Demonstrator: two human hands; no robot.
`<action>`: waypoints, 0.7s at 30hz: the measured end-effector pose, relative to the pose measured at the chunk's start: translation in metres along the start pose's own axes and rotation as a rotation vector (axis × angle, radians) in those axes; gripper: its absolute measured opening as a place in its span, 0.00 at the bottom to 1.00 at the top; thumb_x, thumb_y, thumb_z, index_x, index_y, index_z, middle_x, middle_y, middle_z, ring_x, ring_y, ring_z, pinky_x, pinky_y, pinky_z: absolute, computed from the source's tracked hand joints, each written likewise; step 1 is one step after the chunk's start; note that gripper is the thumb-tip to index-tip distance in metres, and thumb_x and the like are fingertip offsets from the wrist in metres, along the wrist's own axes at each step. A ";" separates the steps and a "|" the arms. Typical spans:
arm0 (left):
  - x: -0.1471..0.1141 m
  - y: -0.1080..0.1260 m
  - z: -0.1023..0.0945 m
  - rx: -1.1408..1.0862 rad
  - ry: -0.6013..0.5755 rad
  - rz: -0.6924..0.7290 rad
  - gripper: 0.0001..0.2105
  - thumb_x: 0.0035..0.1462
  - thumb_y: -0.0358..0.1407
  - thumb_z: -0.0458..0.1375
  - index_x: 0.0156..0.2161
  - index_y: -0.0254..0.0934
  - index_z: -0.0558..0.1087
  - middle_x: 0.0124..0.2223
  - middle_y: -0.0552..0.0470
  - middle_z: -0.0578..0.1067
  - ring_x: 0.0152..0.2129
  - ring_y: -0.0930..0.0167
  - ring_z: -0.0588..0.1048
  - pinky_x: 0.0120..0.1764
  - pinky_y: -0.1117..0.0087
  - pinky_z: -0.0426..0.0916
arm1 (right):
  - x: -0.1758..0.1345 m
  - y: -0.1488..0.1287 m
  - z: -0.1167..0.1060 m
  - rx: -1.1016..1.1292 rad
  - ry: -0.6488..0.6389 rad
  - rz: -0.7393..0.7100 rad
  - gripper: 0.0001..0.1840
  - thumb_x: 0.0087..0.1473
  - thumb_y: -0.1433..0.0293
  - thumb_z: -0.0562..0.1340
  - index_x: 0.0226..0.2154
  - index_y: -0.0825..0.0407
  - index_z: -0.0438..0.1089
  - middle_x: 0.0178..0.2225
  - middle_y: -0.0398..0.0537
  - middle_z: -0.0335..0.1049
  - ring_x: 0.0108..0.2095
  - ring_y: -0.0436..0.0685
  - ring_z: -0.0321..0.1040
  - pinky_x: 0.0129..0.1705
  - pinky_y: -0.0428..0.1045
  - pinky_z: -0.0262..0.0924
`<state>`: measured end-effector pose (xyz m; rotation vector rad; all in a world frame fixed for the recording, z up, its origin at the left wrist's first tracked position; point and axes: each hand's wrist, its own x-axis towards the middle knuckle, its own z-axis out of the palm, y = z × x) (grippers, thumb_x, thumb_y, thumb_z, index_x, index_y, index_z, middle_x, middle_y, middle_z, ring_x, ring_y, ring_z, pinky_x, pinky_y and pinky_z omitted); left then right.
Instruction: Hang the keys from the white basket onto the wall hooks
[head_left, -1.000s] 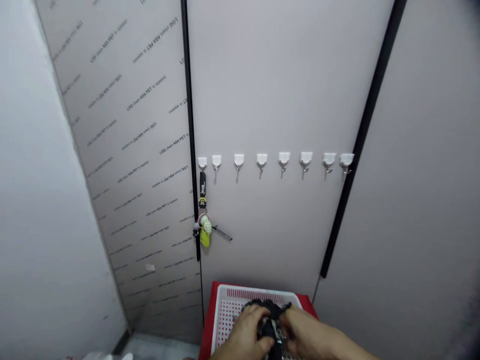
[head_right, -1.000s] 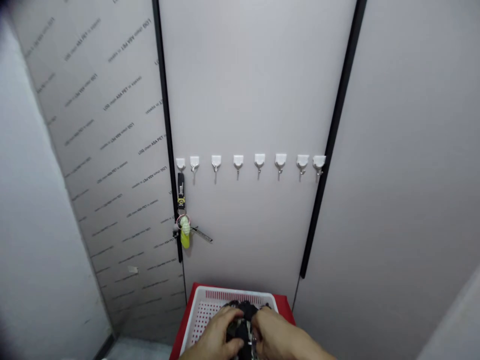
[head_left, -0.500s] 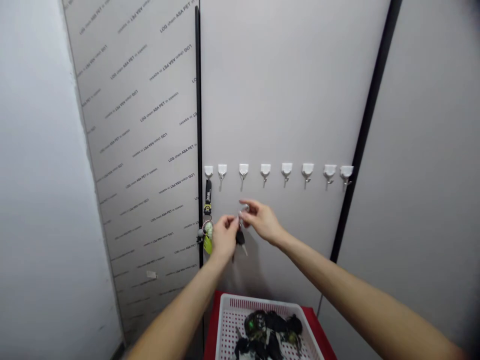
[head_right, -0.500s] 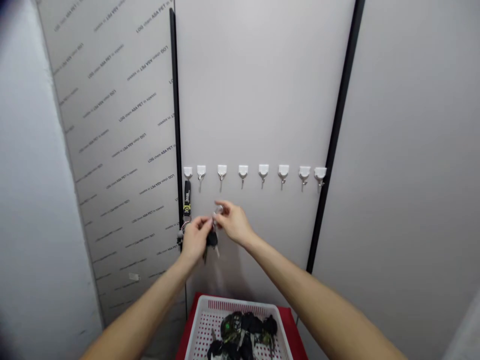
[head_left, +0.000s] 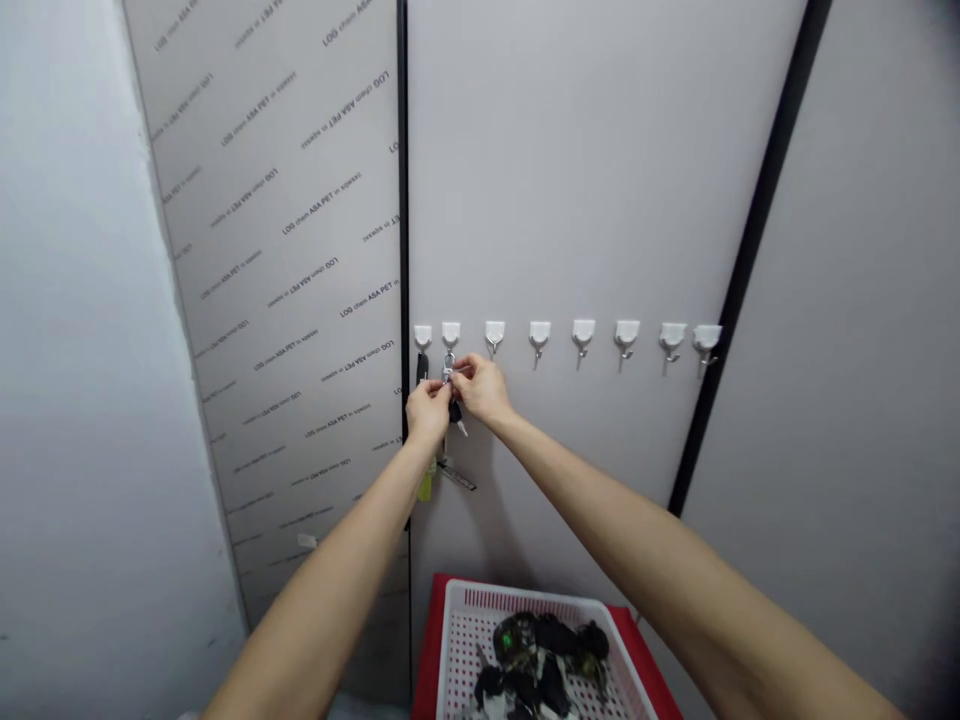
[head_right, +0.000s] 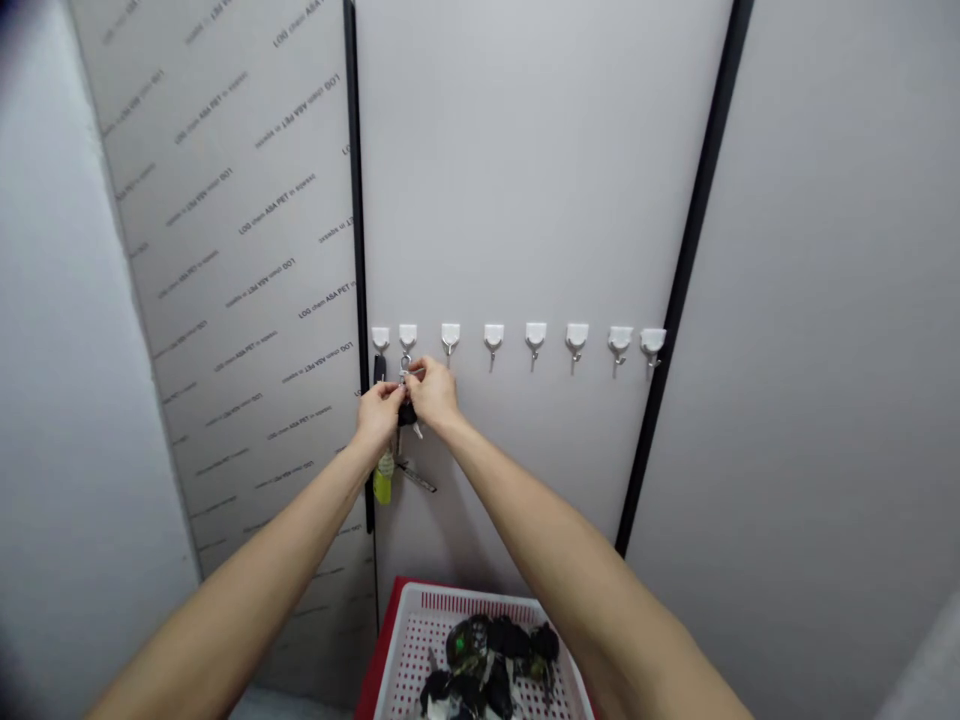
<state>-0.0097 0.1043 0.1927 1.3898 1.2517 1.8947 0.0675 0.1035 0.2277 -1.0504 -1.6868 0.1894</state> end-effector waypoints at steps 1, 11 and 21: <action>-0.003 -0.003 0.000 -0.003 -0.015 0.001 0.07 0.40 0.31 0.51 0.28 0.31 0.66 0.28 0.50 0.70 0.24 0.75 0.68 0.30 0.73 0.62 | -0.006 0.001 -0.003 -0.006 -0.013 -0.023 0.05 0.38 0.73 0.53 0.25 0.55 0.61 0.19 0.41 0.62 0.21 0.46 0.59 0.28 0.45 0.56; -0.111 -0.066 -0.022 0.314 -0.282 0.150 0.15 0.43 0.30 0.49 0.41 0.33 0.60 0.40 0.48 0.65 0.36 0.72 0.65 0.38 0.70 0.60 | -0.139 0.079 -0.039 -0.160 -0.511 -0.019 0.07 0.40 0.75 0.52 0.26 0.57 0.64 0.24 0.43 0.65 0.23 0.45 0.58 0.28 0.42 0.53; -0.199 -0.130 -0.020 0.788 -0.898 0.065 0.16 0.43 0.33 0.49 0.40 0.34 0.62 0.41 0.46 0.66 0.39 0.67 0.63 0.42 0.67 0.55 | -0.232 0.138 -0.052 -0.566 -0.892 0.047 0.15 0.39 0.74 0.53 0.35 0.54 0.62 0.36 0.51 0.62 0.38 0.54 0.57 0.39 0.47 0.49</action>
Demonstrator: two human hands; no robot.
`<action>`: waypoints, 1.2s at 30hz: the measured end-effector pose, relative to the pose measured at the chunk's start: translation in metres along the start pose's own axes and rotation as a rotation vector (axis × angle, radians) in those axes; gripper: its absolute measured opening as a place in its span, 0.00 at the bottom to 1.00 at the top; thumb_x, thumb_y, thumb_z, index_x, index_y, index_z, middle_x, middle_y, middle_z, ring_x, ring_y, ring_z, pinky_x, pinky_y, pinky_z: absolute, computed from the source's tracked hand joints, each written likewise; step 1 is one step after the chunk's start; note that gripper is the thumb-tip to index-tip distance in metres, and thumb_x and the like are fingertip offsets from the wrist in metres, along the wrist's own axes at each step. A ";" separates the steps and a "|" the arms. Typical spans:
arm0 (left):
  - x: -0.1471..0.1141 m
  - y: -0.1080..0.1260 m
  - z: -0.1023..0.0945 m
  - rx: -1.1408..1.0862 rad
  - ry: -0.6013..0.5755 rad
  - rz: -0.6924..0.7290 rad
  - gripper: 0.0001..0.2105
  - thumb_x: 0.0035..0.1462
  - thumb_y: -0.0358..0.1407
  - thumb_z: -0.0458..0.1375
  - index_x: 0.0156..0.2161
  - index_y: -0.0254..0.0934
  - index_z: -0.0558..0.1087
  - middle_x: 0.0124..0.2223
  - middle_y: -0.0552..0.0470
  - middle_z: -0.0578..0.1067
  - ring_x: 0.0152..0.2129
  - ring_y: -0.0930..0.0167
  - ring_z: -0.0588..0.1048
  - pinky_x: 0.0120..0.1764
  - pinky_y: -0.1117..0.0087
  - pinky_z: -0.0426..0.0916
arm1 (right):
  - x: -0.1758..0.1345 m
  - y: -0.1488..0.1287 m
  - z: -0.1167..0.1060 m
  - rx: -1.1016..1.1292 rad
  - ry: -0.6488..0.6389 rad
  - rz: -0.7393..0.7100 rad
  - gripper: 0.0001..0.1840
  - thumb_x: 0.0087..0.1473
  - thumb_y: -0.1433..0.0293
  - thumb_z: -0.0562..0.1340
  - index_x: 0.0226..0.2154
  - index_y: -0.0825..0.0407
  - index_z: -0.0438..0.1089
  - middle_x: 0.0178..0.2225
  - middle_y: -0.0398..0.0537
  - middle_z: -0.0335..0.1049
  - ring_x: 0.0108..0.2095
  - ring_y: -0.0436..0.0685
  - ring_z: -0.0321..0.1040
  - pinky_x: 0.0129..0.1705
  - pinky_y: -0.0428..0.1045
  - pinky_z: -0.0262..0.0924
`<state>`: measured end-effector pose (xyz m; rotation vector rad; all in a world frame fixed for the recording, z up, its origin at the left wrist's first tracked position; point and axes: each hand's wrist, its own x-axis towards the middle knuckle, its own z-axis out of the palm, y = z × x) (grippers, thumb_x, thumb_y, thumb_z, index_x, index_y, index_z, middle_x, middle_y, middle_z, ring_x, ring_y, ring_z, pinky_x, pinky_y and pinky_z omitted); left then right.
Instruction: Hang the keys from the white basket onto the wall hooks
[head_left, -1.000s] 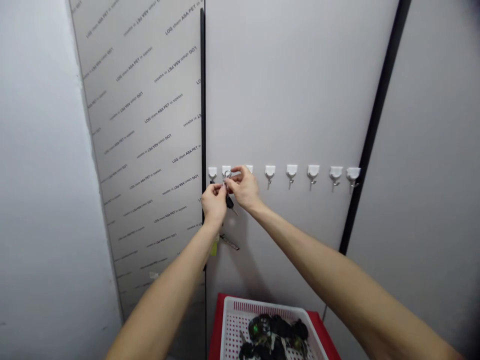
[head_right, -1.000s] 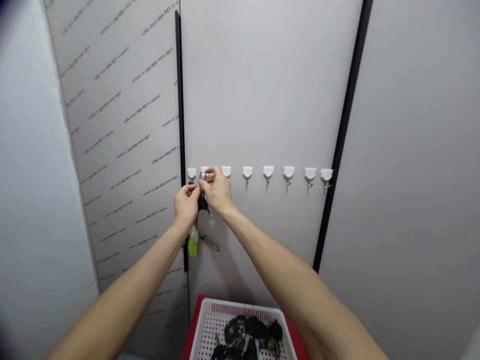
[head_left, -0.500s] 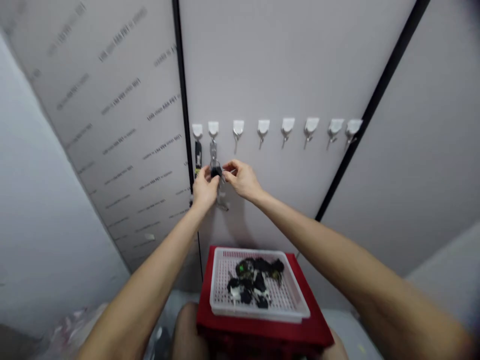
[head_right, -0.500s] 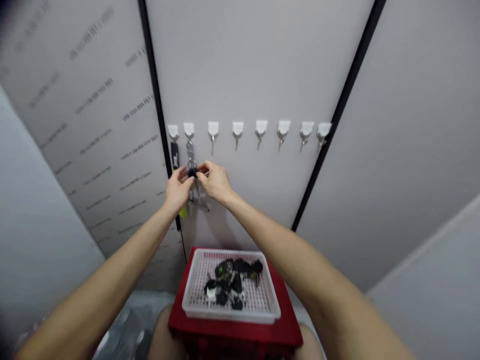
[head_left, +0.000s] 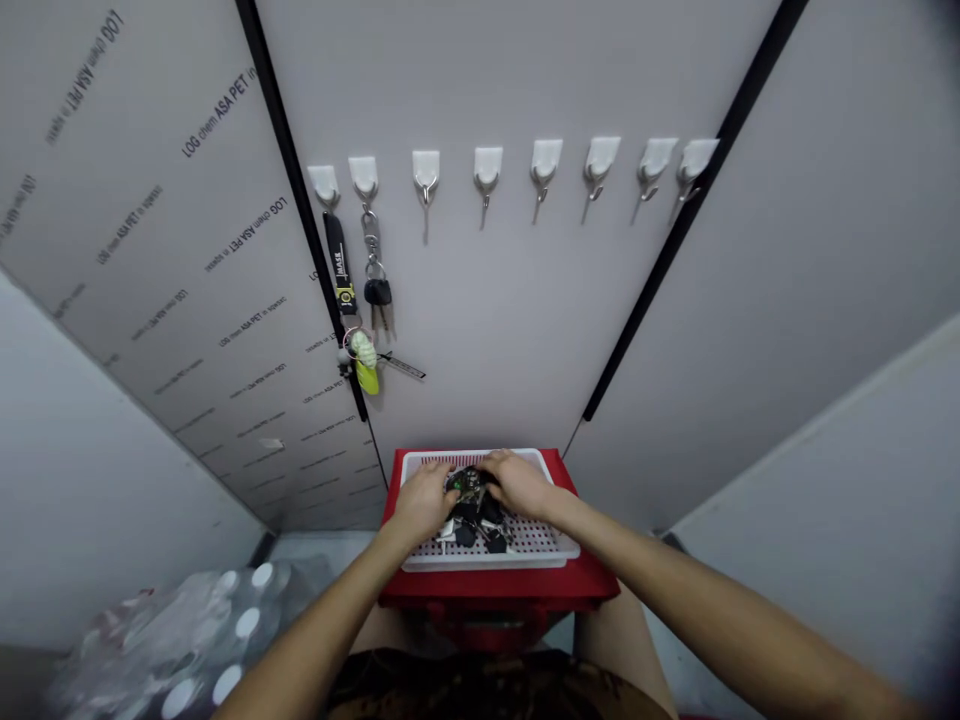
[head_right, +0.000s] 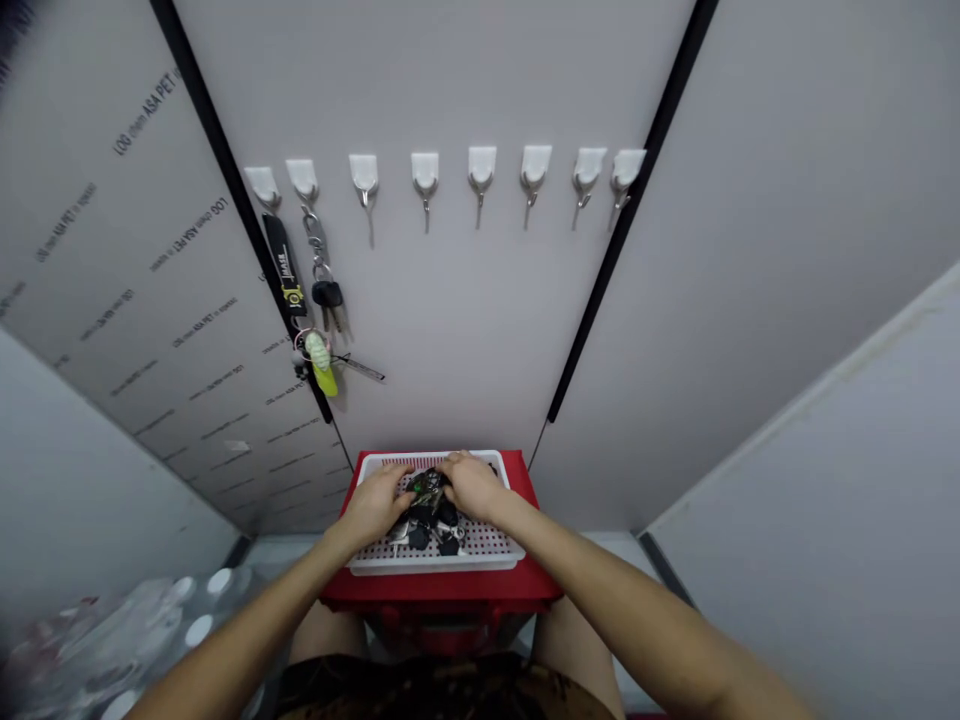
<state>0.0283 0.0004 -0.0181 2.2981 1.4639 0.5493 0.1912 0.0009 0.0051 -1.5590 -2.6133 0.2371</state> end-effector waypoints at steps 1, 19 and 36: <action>0.001 0.001 0.002 0.014 -0.010 -0.012 0.17 0.43 0.34 0.49 0.42 0.33 0.61 0.43 0.45 0.65 0.40 0.66 0.62 0.42 0.66 0.55 | 0.000 -0.001 0.001 -0.027 -0.016 0.004 0.16 0.39 0.73 0.53 0.36 0.54 0.62 0.36 0.52 0.62 0.38 0.55 0.57 0.38 0.47 0.49; 0.017 0.027 -0.006 -0.913 -0.101 -0.004 0.15 0.35 0.21 0.47 0.33 0.33 0.63 0.34 0.53 0.68 0.33 0.76 0.65 0.37 0.76 0.58 | 0.004 -0.009 -0.040 1.258 0.050 0.184 0.13 0.41 0.61 0.52 0.23 0.56 0.58 0.18 0.39 0.60 0.17 0.44 0.58 0.22 0.43 0.55; 0.024 0.036 -0.074 -1.081 0.137 -0.115 0.05 0.38 0.30 0.52 0.25 0.33 0.62 0.18 0.60 0.63 0.14 0.82 0.61 0.20 0.79 0.55 | 0.018 -0.025 -0.074 0.944 0.260 -0.023 0.11 0.38 0.69 0.56 0.28 0.56 0.64 0.27 0.45 0.66 0.27 0.48 0.60 0.32 0.45 0.54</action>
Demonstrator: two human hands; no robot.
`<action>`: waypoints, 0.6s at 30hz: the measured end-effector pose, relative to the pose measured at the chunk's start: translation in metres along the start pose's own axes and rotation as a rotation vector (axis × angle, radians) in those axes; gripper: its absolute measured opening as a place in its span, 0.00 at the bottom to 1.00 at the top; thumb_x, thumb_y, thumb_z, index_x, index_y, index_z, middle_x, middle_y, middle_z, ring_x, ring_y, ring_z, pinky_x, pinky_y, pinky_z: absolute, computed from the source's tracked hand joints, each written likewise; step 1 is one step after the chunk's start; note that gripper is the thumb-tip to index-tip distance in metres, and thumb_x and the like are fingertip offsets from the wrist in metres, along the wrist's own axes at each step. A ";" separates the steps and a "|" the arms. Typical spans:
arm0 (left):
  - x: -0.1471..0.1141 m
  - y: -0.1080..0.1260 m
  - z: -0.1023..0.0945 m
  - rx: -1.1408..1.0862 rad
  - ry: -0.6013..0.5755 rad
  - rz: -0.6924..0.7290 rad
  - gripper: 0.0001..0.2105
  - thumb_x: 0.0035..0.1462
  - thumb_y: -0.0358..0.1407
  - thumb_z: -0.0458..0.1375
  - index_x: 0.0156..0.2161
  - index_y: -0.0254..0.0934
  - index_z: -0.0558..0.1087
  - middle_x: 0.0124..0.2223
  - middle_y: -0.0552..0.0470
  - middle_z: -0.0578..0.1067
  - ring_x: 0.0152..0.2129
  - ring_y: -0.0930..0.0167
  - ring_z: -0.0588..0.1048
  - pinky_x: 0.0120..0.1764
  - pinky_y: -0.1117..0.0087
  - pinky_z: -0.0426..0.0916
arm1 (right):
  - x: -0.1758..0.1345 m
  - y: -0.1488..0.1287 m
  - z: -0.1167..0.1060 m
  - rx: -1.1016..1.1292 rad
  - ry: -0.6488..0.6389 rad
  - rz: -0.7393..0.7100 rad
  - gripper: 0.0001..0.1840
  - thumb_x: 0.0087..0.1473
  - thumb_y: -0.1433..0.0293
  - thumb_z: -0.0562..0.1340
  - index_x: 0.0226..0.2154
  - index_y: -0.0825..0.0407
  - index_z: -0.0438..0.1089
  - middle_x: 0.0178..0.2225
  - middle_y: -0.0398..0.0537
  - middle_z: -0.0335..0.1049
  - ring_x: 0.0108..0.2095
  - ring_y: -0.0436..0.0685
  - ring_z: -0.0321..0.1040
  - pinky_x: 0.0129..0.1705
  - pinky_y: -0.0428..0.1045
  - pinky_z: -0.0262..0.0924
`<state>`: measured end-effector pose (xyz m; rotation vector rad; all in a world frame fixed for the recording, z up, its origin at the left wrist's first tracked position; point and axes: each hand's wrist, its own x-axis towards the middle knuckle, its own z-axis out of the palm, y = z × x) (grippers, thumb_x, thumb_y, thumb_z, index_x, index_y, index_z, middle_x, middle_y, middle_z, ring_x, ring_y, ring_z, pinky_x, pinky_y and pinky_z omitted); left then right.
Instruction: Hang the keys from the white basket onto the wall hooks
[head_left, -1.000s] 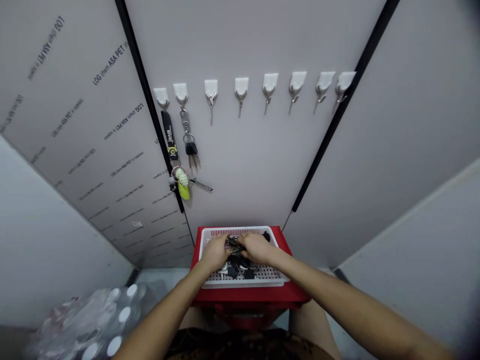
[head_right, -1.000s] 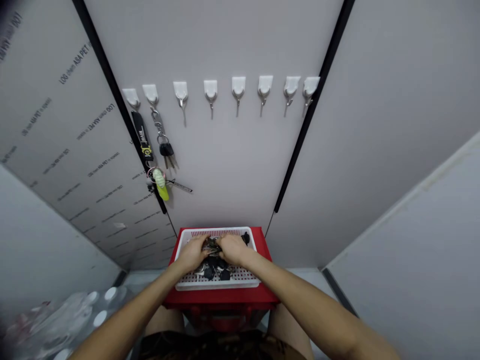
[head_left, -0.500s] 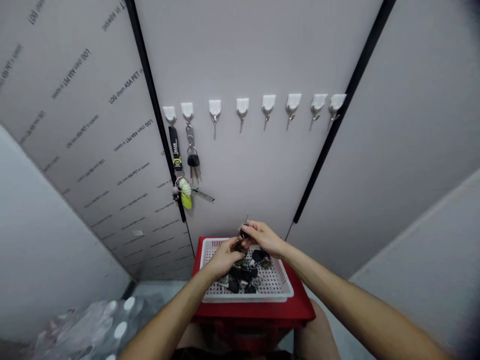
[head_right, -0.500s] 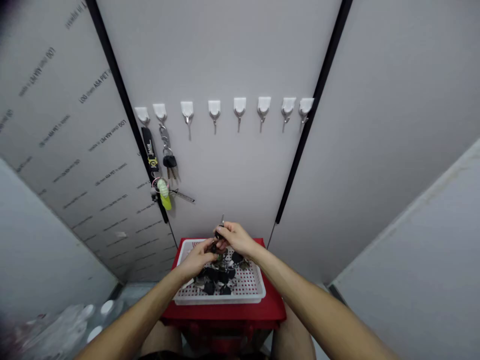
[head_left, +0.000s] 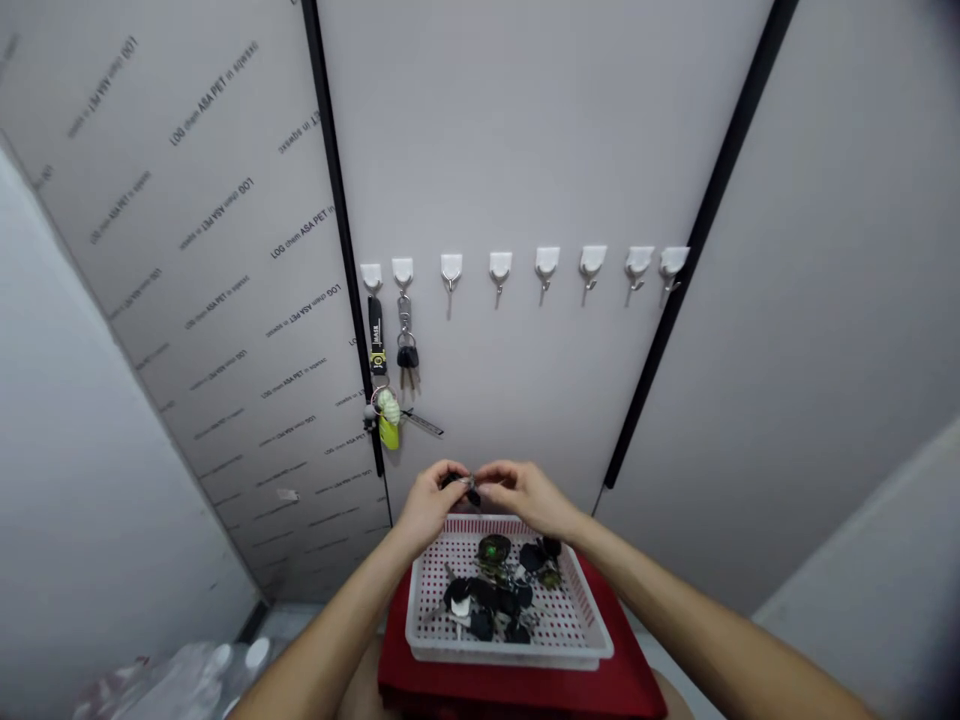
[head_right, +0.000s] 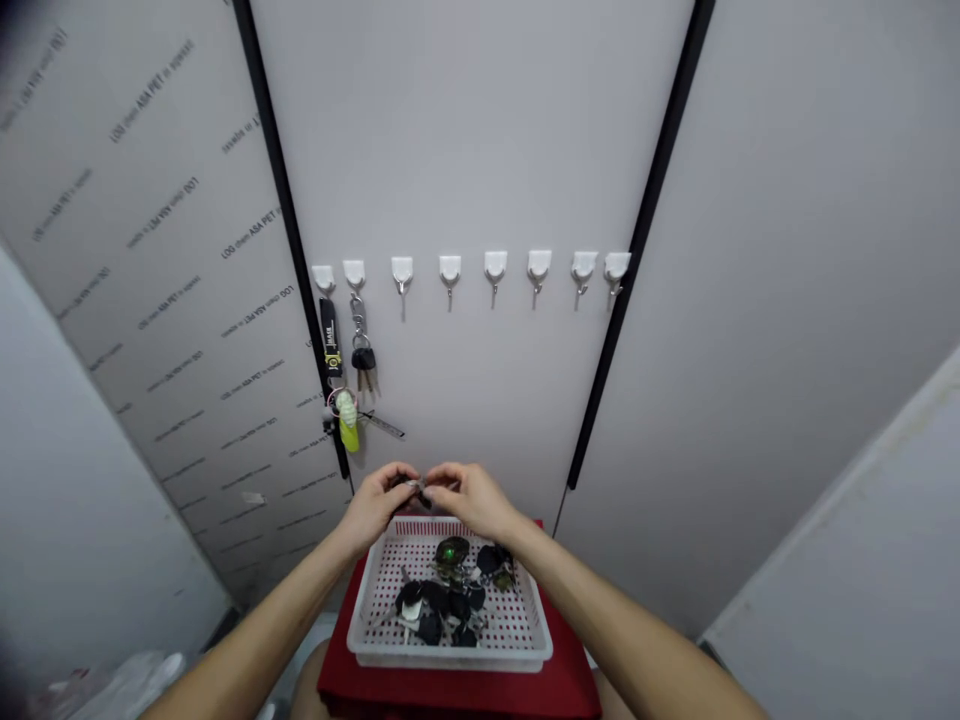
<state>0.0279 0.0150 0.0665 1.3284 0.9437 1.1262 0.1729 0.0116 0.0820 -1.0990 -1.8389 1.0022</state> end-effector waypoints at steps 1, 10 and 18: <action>0.001 0.003 0.000 -0.013 0.010 0.005 0.06 0.37 0.30 0.52 0.25 0.33 0.61 0.19 0.60 0.64 0.14 0.82 0.61 0.20 0.79 0.55 | 0.001 -0.003 0.003 -0.029 -0.007 -0.024 0.11 0.38 0.69 0.55 0.28 0.56 0.64 0.26 0.45 0.66 0.27 0.48 0.60 0.31 0.45 0.54; 0.005 0.024 -0.010 -0.174 -0.050 -0.006 0.10 0.36 0.34 0.55 0.26 0.33 0.58 0.18 0.59 0.64 0.15 0.80 0.64 0.20 0.78 0.57 | 0.019 -0.027 0.012 -0.082 0.093 -0.130 0.04 0.38 0.74 0.54 0.20 0.56 0.64 0.19 0.42 0.64 0.21 0.46 0.59 0.26 0.43 0.54; 0.033 0.109 -0.020 0.020 0.165 0.400 0.10 0.36 0.31 0.55 0.29 0.34 0.60 0.26 0.56 0.65 0.19 0.80 0.65 0.23 0.78 0.60 | 0.072 -0.108 -0.014 0.229 0.290 -0.136 0.03 0.37 0.73 0.55 0.18 0.57 0.60 0.11 0.36 0.58 0.14 0.43 0.55 0.19 0.42 0.55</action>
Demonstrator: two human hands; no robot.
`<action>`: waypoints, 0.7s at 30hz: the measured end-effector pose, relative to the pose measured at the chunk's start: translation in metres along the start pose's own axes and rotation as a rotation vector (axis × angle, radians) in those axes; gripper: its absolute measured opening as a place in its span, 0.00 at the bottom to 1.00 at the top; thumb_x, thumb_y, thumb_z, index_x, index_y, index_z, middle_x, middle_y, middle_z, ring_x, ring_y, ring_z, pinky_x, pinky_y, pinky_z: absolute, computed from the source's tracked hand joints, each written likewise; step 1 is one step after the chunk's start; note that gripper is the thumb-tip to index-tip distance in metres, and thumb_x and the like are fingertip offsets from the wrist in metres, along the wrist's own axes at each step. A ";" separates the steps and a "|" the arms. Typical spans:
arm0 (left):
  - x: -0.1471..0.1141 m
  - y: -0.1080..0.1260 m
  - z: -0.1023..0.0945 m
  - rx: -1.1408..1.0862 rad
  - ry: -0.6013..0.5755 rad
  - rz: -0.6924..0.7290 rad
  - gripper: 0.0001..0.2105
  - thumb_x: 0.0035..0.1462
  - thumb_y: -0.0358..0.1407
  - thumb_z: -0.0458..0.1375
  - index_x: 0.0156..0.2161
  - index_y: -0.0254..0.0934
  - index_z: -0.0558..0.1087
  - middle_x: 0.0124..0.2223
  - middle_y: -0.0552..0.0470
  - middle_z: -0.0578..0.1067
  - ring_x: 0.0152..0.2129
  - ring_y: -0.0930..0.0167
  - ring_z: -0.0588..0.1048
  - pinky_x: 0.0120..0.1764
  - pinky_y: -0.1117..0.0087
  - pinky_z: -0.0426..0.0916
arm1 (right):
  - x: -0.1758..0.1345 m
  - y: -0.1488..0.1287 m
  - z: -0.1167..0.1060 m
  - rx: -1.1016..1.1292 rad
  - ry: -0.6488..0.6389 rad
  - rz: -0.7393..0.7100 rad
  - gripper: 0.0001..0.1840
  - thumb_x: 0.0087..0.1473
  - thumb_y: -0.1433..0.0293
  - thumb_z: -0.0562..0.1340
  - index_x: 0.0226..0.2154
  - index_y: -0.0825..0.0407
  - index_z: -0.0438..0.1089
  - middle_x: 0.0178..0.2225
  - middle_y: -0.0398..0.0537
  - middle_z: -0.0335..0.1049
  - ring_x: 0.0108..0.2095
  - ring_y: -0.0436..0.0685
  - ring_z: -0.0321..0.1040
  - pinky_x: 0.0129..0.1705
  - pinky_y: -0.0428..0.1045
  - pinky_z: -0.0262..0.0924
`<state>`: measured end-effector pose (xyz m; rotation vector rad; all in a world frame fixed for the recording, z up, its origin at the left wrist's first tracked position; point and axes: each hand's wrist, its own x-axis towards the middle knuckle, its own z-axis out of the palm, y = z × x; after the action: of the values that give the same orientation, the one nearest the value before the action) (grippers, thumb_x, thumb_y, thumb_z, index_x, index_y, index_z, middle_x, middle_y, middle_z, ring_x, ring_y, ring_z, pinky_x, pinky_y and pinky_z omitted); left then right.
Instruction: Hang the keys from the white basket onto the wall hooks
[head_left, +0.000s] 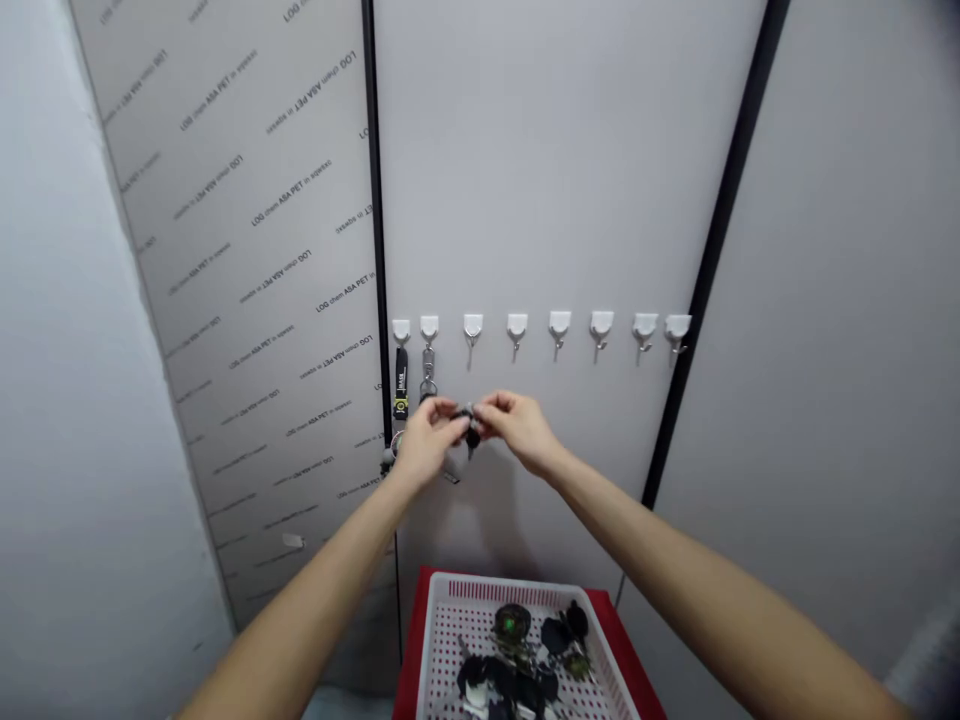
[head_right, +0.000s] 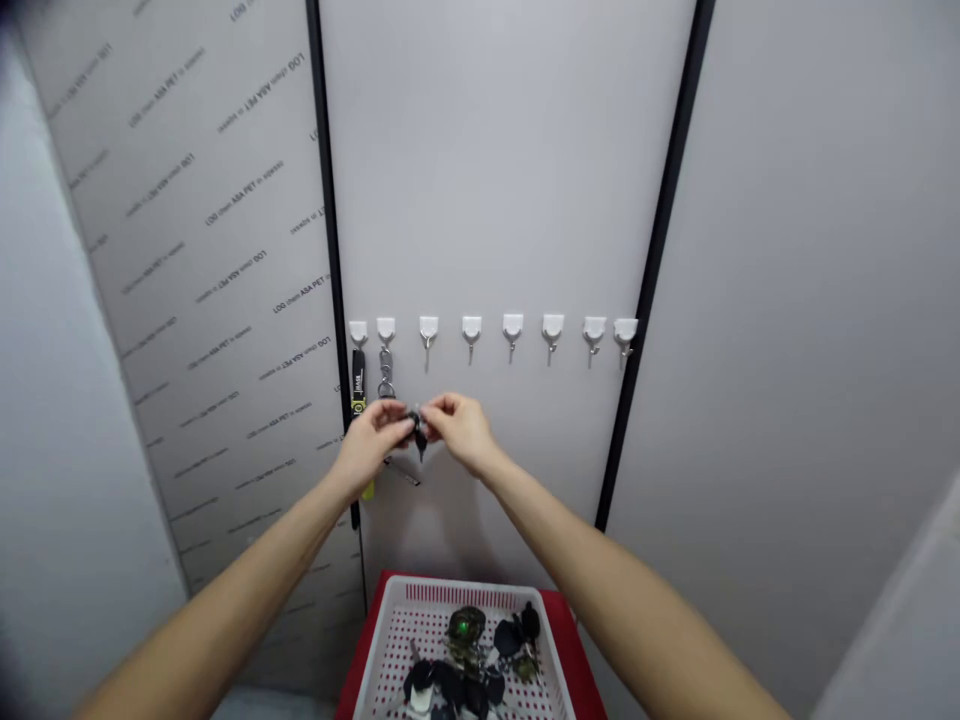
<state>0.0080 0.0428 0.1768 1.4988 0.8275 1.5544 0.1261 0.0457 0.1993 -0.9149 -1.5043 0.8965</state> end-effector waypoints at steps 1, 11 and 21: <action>0.010 0.009 0.001 0.056 0.052 0.081 0.10 0.37 0.31 0.54 0.29 0.34 0.61 0.27 0.56 0.65 0.20 0.80 0.65 0.24 0.78 0.60 | 0.010 -0.009 0.002 0.033 0.043 -0.027 0.03 0.37 0.73 0.55 0.18 0.57 0.59 0.11 0.36 0.58 0.13 0.43 0.55 0.19 0.42 0.55; 0.074 0.040 0.017 0.544 0.217 0.277 0.05 0.41 0.31 0.50 0.26 0.32 0.65 0.26 0.51 0.69 0.24 0.75 0.66 0.30 0.73 0.61 | 0.073 -0.035 0.007 -0.077 0.350 -0.127 0.02 0.37 0.77 0.54 0.19 0.55 0.59 0.13 0.37 0.58 0.13 0.45 0.58 0.15 0.43 0.57; 0.019 -0.022 0.008 0.365 0.149 0.112 0.14 0.41 0.32 0.51 0.37 0.32 0.61 0.35 0.48 0.68 0.28 0.75 0.67 0.32 0.73 0.61 | 0.025 0.024 -0.017 -0.378 0.214 -0.222 0.12 0.40 0.74 0.51 0.31 0.56 0.62 0.19 0.41 0.62 0.18 0.45 0.60 0.24 0.44 0.56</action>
<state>0.0191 0.0691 0.1665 1.7247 1.1817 1.6775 0.1421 0.0797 0.1895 -1.0521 -1.5767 0.3459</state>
